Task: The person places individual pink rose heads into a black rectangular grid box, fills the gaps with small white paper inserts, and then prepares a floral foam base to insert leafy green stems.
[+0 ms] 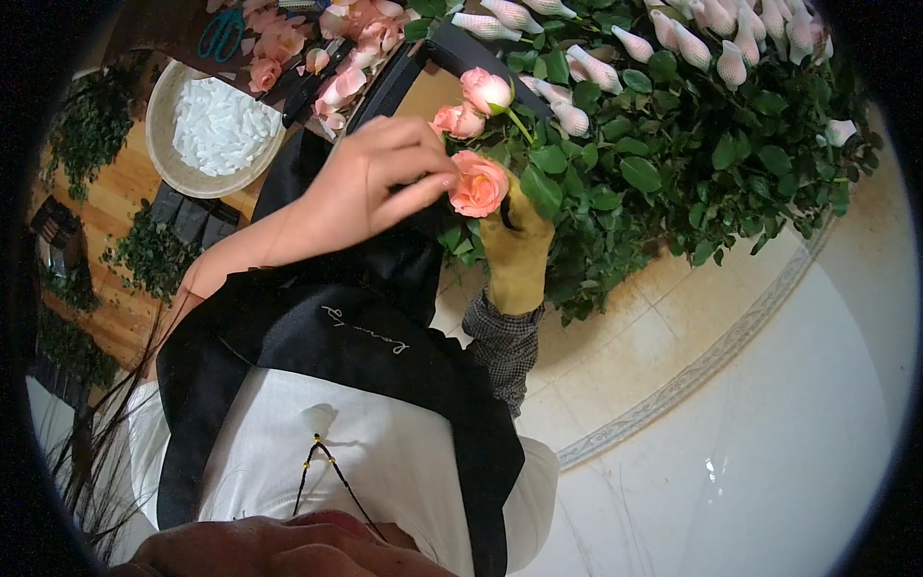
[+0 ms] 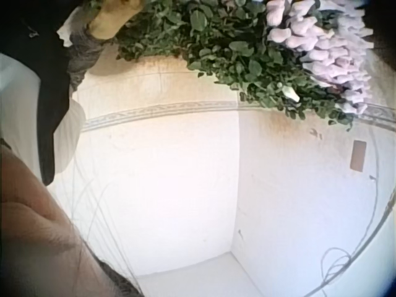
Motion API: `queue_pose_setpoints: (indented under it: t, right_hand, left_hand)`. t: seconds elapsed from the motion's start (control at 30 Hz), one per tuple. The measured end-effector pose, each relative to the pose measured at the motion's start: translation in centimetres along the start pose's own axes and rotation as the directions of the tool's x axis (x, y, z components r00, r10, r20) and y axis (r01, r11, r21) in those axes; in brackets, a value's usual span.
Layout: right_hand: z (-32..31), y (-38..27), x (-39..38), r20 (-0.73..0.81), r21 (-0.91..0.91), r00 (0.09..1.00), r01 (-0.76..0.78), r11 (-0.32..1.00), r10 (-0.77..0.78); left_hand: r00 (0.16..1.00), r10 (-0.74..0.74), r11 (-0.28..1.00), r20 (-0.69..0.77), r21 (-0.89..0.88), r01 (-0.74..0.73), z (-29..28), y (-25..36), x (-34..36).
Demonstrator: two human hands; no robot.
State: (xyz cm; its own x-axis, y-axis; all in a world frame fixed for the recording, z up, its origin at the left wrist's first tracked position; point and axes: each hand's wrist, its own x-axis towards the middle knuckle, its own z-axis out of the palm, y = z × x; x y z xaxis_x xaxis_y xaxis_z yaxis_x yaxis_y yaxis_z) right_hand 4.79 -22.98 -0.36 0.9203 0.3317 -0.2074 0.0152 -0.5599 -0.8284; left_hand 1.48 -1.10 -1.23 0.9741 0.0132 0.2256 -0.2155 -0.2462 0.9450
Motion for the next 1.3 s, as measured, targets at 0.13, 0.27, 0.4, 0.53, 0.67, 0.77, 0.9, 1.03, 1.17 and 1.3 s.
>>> queue_pose_setpoints:
  t: [0.13, 0.27, 0.4, 0.53, 0.67, 0.77, 0.9, 1.03, 1.17, 1.3]
  right_hand:
    - [-0.5, -0.3, 0.1, 0.009, -0.04, 1.0, 0.019, 0.999, -0.019]
    - [-1.3, -0.3, 0.1, 0.037, 0.029, 0.996, -0.085, 0.996, 0.084]
    - [-1.8, 0.5, -0.3, 0.016, 0.076, 0.991, -0.13, 0.989, 0.129]
    - [-2.1, 1.0, 0.2, 0.039, 0.007, 0.999, -0.029, 1.0, 0.029]
    - [-1.8, 0.0, 0.1, 0.018, -0.021, 0.999, -0.037, 0.999, 0.038]
    - [-2.1, 0.1, 0.3, 0.044, -0.03, 0.999, -0.026, 0.999, 0.027]
    - [-2.6, 0.6, 0.3, 0.081, -0.081, 0.996, -0.03, 0.996, 0.036]
    - [-3.3, 0.8, 0.4, 0.125, -0.116, 0.992, 0.036, 0.993, -0.021]
    - [-3.4, 0.6, 0.7, 0.176, -0.079, 0.983, 0.074, 0.994, -0.059]
    - [-3.4, 0.5, 0.4, 0.166, -0.054, 0.986, 0.013, 0.998, -0.004]
  left_hand:
    - [0.998, 0.047, 0.998, -0.044, 0.044, -0.045, 2.1, -0.1, 0.1]
    - [1.0, 0.013, 0.991, -0.023, 0.137, -0.01, 2.1, -0.3, 0.6]
    - [0.999, 0.038, 0.997, -0.013, 0.07, -0.037, 2.4, -1.0, 1.1]
    - [0.995, 0.092, 0.985, -0.033, 0.147, -0.086, 2.3, -0.6, 1.0]
    - [0.993, 0.085, 0.989, -0.084, 0.128, -0.074, 2.8, -0.7, 0.8]
    - [0.993, 0.07, 0.989, -0.09, 0.133, -0.058, 3.0, -0.7, 0.9]
    - [0.996, 0.076, 0.989, -0.04, 0.127, -0.07, 2.8, -0.8, 1.2]
    - [0.999, 0.048, 0.995, 0.002, 0.089, -0.048, 3.0, -1.2, 1.1]
    - [1.0, 0.027, 0.997, -0.015, 0.076, -0.026, 2.9, -1.2, 1.2]
    - [0.997, 0.049, 0.997, -0.062, 0.068, -0.045, 3.1, -1.1, 1.4]
